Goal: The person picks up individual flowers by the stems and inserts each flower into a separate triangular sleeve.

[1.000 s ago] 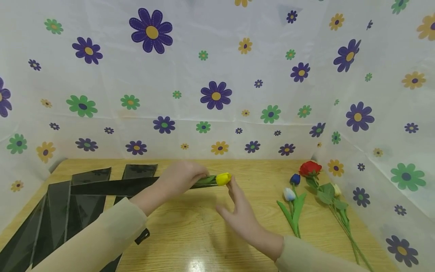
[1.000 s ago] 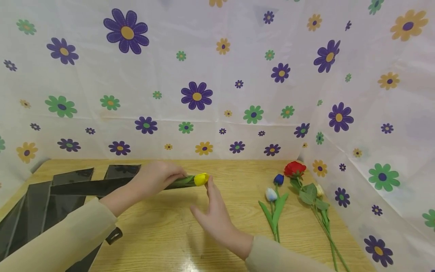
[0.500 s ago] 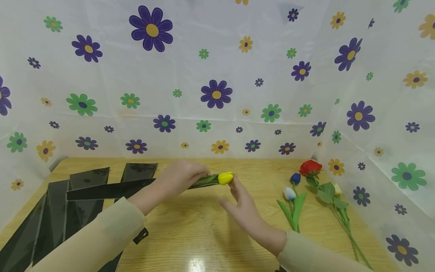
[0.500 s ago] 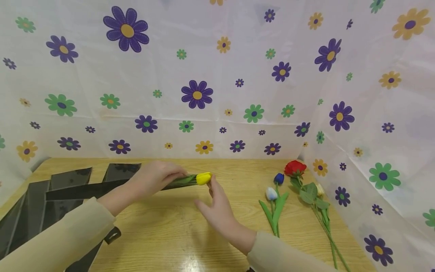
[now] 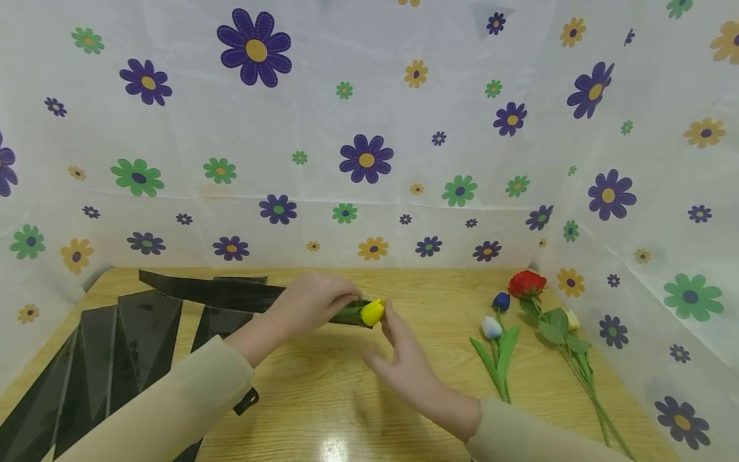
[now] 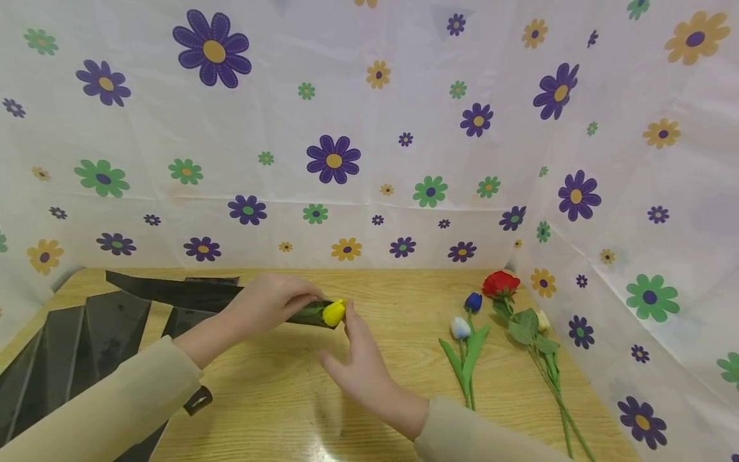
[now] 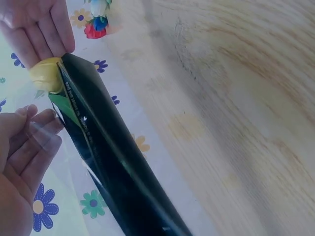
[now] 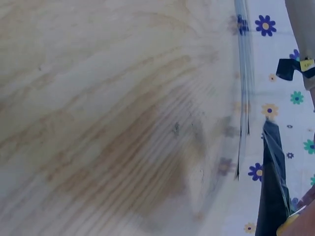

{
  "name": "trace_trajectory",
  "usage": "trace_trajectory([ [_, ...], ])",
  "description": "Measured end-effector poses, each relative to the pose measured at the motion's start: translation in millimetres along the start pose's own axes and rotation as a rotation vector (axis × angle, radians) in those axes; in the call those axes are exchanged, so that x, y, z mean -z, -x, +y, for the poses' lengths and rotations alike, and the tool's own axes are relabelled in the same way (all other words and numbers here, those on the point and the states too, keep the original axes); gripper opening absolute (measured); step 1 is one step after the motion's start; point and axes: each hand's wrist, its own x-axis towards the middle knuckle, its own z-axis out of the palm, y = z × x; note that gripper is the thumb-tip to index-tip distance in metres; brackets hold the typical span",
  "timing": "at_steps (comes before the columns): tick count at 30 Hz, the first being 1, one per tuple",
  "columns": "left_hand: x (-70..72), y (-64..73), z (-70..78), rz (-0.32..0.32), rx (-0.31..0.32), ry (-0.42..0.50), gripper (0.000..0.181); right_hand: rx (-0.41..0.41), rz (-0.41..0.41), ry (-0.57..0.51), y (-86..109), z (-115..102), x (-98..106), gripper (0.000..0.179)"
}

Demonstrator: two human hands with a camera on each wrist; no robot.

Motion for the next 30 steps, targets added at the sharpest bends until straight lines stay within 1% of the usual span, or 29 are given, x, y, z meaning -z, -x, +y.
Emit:
trace_trajectory([
  [4, 0.8, -0.8, 0.6, -0.002, 0.006, 0.008, 0.016, -0.009, 0.027, 0.032, -1.1, 0, 3, 0.087],
  [9, 2.1, 1.1, -2.9, 0.0, 0.052, 0.023, 0.016, -0.026, 0.041, 0.052, -2.2, 3, 7, 0.085],
  [12, 1.8, 2.6, -4.5, 0.002, 0.064, 0.014, 0.013, -0.025, 0.044, 0.075, -2.1, 4, 8, 0.084],
  [14, 1.0, 3.2, -4.9, 0.005, 0.057, -0.007, 0.014, -0.017, 0.057, 0.112, -0.5, 4, 7, 0.085],
  [16, 0.2, 3.4, -4.9, 0.019, 0.042, -0.049, 0.022, 0.0, 0.068, 0.159, 2.3, 5, 5, 0.085],
  [19, -0.9, 3.7, -4.6, 0.058, 0.004, -0.108, 0.027, 0.045, 0.072, 0.245, 8.8, 6, 2, 0.086],
  [21, -1.4, 4.1, -4.4, 0.083, -0.019, -0.137, 0.027, 0.093, 0.061, 0.295, 12.4, 8, 0, 0.087],
  [24, -1.7, 4.5, -3.8, 0.102, -0.037, -0.145, 0.022, 0.166, 0.057, 0.354, 15.2, 10, -3, 0.089],
  [27, -1.8, 4.1, -3.2, 0.098, -0.015, -0.126, 0.021, 0.224, 0.056, 0.391, 14.1, 10, -3, 0.091],
  [30, -1.4, 3.2, -2.5, 0.074, 0.039, -0.063, 0.021, 0.238, 0.047, 0.408, 11.7, 9, -3, 0.092],
])
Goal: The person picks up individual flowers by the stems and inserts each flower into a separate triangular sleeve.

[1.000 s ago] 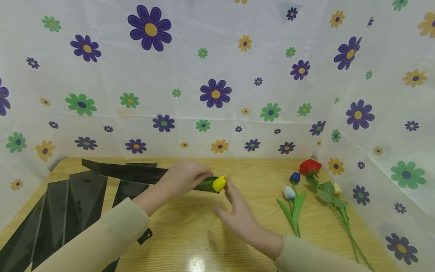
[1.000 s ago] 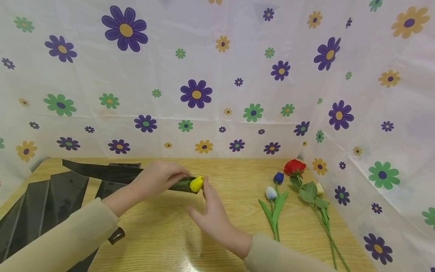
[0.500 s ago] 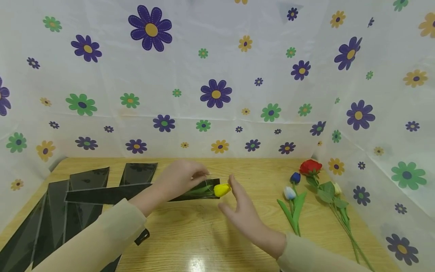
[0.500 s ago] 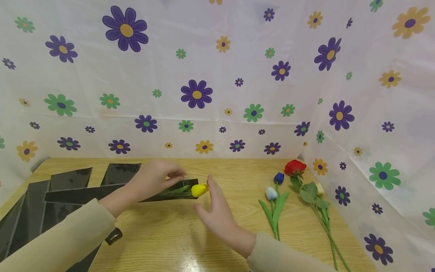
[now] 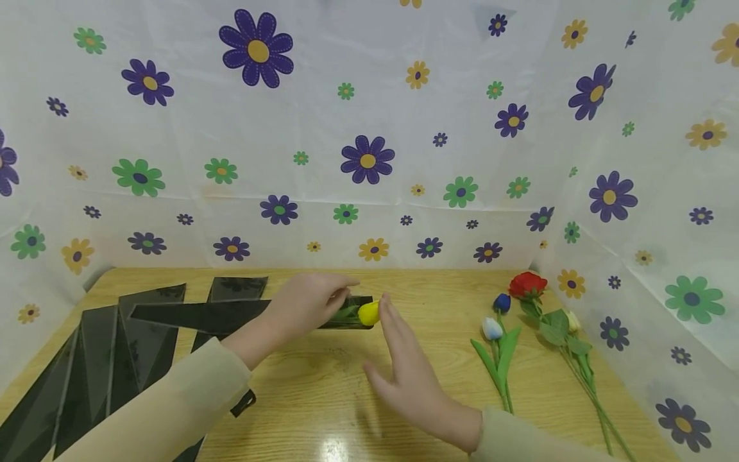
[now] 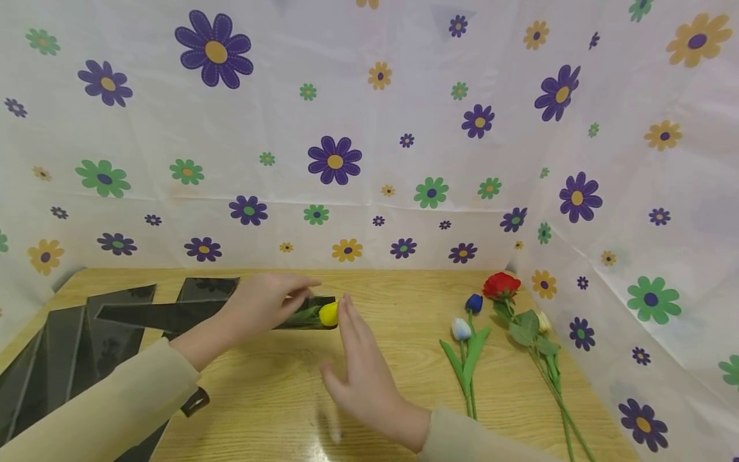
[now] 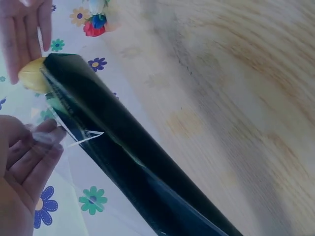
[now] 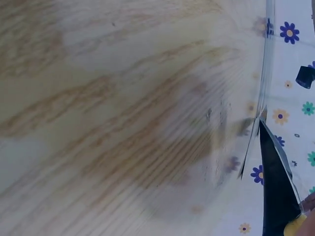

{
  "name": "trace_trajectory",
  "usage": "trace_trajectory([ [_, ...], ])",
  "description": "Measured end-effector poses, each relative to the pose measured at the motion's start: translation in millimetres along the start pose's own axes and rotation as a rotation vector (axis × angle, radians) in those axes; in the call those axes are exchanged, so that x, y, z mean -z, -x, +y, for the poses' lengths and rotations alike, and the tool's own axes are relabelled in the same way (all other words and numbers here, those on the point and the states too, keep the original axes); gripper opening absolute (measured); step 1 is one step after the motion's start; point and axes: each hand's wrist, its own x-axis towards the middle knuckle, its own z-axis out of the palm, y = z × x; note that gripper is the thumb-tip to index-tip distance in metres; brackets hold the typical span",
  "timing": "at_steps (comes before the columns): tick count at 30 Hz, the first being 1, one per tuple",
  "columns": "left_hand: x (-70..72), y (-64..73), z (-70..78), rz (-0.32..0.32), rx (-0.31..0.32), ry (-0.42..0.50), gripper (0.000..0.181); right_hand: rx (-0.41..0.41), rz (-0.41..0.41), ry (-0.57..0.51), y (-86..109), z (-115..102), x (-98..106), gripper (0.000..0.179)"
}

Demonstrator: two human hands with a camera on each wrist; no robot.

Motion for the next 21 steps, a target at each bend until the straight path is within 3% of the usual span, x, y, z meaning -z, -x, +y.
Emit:
trace_trajectory([
  [6, 0.4, -1.1, 1.4, -0.063, 0.092, 0.092, 0.033, -0.052, -0.053, 0.002, -4.7, -2, 2, 0.094],
  [9, -1.2, -0.9, 0.6, -0.046, 0.078, 0.073, 0.031, -0.072, -0.065, -0.002, -7.7, -3, 3, 0.095],
  [13, -4.8, 0.4, -1.7, -0.015, 0.059, 0.057, 0.015, -0.081, -0.073, -0.003, -11.4, -2, 5, 0.095],
  [21, -5.3, -1.2, -0.6, -0.132, 0.262, 0.222, 0.019, -0.069, -0.095, 0.02, -14.6, 1, 5, 0.092],
])
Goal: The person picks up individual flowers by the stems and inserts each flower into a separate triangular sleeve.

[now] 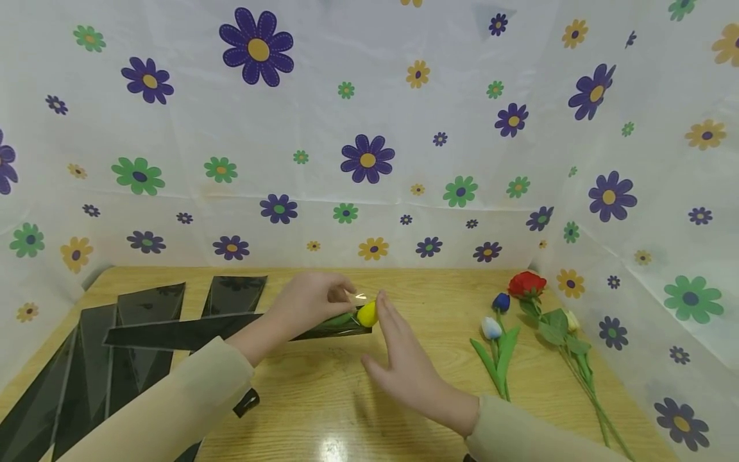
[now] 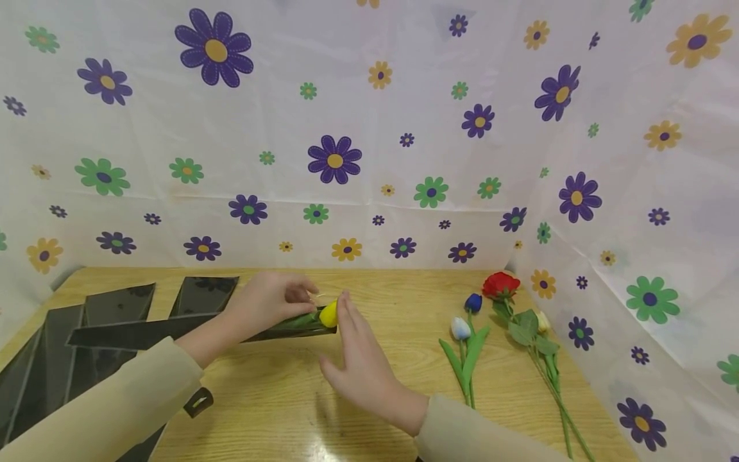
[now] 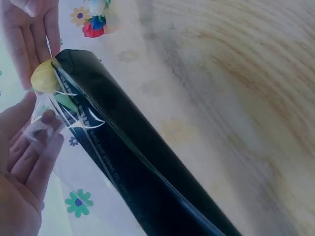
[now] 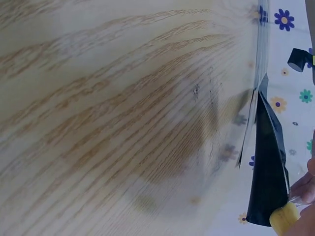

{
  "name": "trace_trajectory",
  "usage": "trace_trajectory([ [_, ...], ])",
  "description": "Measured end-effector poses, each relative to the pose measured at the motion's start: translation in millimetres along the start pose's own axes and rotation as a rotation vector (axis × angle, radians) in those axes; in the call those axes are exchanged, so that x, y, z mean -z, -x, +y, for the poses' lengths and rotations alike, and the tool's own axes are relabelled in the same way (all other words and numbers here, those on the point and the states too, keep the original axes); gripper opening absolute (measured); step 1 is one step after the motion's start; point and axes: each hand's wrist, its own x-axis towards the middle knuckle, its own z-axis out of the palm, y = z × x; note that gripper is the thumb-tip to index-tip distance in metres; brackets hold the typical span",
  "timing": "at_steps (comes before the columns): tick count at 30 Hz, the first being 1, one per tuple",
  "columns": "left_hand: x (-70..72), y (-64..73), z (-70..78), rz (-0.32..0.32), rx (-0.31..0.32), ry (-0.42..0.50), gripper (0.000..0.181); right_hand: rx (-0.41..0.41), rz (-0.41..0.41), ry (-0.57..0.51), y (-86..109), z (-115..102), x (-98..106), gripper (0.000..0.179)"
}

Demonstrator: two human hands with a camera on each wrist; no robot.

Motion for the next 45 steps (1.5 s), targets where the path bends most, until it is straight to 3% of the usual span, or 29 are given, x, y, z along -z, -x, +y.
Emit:
trace_trajectory([
  [3, -1.4, 0.3, -0.8, 0.0, 0.01, 0.003, 0.018, -0.004, -0.017, 0.004, -0.1, 0, 0, 0.091],
  [11, -5.4, 1.5, -4.4, 0.077, -0.074, -0.043, 0.005, -0.066, -0.061, -0.005, -3.6, 3, 1, 0.091],
  [18, -2.3, 3.6, -7.3, 0.09, -0.09, -0.018, 0.014, -0.129, -0.066, -0.03, -3.4, 12, 0, 0.09],
  [26, -4.4, 2.0, -2.6, 0.098, -0.102, -0.052, 0.016, -0.118, -0.087, -0.081, -6.3, 5, 1, 0.09],
  [37, -4.3, -1.2, 2.9, 0.187, -0.024, -0.069, 0.014, -0.16, -0.014, -0.17, -6.7, -2, 1, 0.089],
  [45, -5.7, -1.0, 4.7, 0.228, 0.003, -0.008, 0.012, -0.162, -0.019, -0.254, -1.1, -12, -3, 0.09],
])
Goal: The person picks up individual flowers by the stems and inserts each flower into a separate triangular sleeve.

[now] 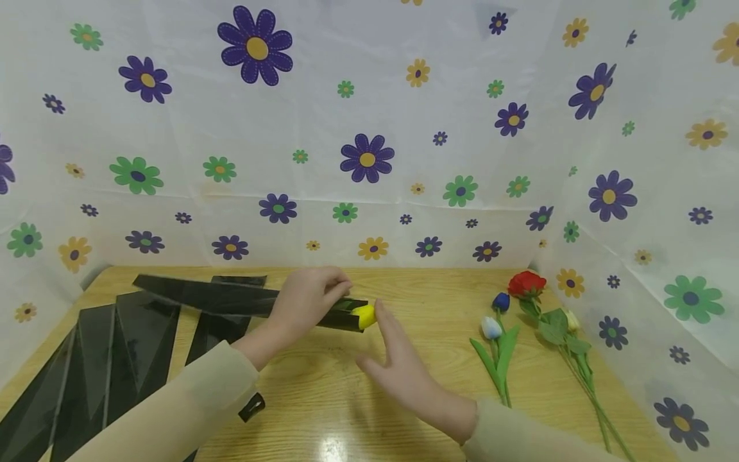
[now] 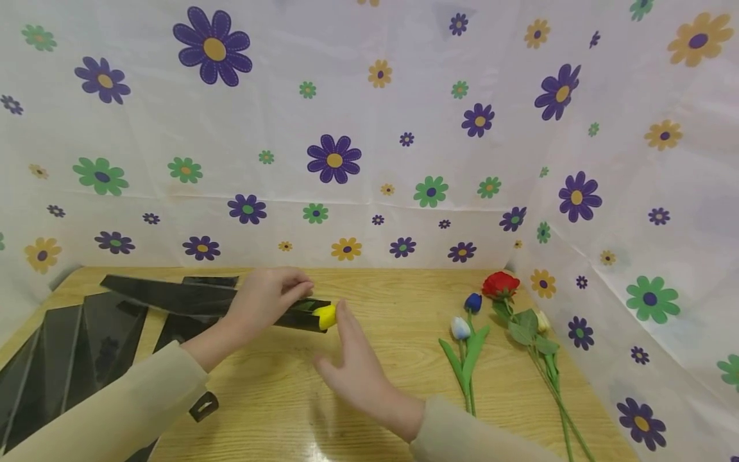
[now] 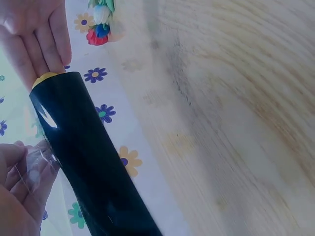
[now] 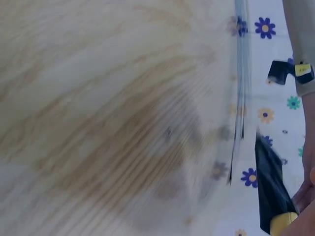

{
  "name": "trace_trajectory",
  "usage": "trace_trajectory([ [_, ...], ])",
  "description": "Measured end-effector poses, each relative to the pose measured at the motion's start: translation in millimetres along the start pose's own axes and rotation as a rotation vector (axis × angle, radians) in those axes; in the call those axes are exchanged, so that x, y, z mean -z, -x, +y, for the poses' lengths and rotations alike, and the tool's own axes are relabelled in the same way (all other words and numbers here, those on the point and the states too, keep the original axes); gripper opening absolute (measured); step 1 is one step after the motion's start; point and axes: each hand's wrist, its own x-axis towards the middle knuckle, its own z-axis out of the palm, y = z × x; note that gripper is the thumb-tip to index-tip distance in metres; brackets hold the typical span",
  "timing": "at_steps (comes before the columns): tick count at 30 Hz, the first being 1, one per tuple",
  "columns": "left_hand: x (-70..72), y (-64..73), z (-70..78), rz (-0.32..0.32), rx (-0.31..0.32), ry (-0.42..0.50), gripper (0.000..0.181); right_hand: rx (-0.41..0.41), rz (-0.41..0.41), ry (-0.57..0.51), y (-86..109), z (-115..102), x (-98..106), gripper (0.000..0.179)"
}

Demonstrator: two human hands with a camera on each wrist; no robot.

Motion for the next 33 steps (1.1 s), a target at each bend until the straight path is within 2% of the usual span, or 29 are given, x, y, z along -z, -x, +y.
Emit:
trace_trajectory([
  [3, -0.9, -0.5, 2.3, 0.012, -0.002, 0.022, 0.01, 0.015, -0.008, -0.022, 0.6, -3, -3, 0.09],
  [6, -1.3, -0.7, 3.3, 0.018, -0.007, 0.005, 0.01, 0.017, -0.003, -0.019, -0.6, -6, -4, 0.09],
  [11, -1.0, -0.9, 2.4, 0.018, 0.0, -0.022, 0.013, 0.007, 0.059, 0.002, -5.4, -2, 0, 0.091],
  [14, 0.5, -2.2, 2.3, 0.019, 0.008, -0.024, 0.013, -0.016, 0.102, -0.015, -10.3, 1, 6, 0.091],
  [18, 3.3, -5.5, 4.5, 0.017, 0.02, -0.034, 0.012, -0.087, 0.123, -0.082, -16.1, 3, 12, 0.091],
  [22, 6.6, -9.8, 8.2, 0.025, 0.026, -0.045, 0.014, -0.178, 0.092, -0.204, -18.9, 4, 12, 0.09],
  [27, 8.3, -15.5, 13.5, 0.031, 0.032, -0.046, 0.016, -0.302, 0.011, -0.377, -20.0, 3, 5, 0.088],
  [30, 7.2, -19.5, 16.8, 0.028, 0.038, -0.052, 0.018, -0.339, -0.039, -0.459, -21.6, 2, -1, 0.089],
  [33, 5.6, -23.1, 19.3, 0.024, 0.039, -0.059, 0.02, -0.343, -0.077, -0.538, -24.5, 2, -8, 0.088],
])
